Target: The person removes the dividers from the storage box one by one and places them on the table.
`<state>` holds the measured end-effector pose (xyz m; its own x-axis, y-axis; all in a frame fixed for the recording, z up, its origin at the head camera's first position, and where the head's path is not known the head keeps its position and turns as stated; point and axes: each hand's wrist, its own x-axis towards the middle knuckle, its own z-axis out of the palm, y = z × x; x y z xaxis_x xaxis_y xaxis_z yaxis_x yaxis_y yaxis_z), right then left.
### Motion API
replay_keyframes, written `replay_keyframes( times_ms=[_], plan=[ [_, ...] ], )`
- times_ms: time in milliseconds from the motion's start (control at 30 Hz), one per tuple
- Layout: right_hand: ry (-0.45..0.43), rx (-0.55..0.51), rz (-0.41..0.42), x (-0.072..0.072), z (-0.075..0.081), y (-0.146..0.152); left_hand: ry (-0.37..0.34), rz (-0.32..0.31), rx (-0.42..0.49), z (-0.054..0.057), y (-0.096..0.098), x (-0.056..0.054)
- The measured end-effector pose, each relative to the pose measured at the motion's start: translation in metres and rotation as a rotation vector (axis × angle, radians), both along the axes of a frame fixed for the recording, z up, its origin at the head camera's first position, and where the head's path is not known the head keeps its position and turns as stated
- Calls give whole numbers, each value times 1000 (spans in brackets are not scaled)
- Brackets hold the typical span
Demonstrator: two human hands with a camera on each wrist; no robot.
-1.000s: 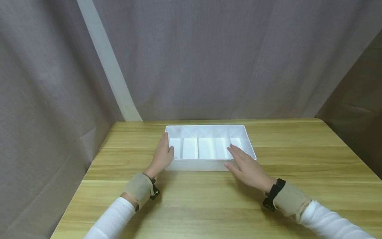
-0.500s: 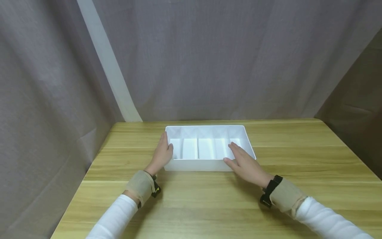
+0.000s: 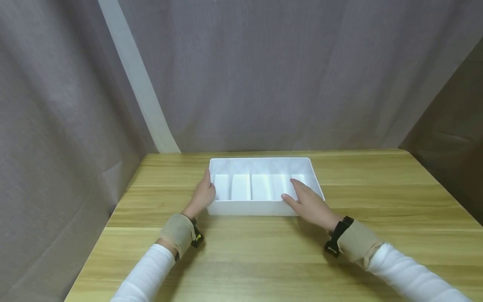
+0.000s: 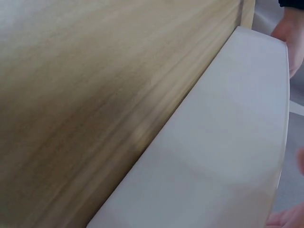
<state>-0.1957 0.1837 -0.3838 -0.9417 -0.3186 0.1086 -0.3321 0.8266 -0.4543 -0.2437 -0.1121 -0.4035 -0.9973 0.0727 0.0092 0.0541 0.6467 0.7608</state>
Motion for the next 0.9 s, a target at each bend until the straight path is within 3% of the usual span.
replay_keyframes(
  times_ms=[500, 900],
  plan=[
    [-25, 58, -34, -9, 4, 0, 83, 44, -75, -3, 1, 2],
    [-92, 58, -69, -21, 4, 2, 63, 72, -158, -3, 4, 0]
  ],
)
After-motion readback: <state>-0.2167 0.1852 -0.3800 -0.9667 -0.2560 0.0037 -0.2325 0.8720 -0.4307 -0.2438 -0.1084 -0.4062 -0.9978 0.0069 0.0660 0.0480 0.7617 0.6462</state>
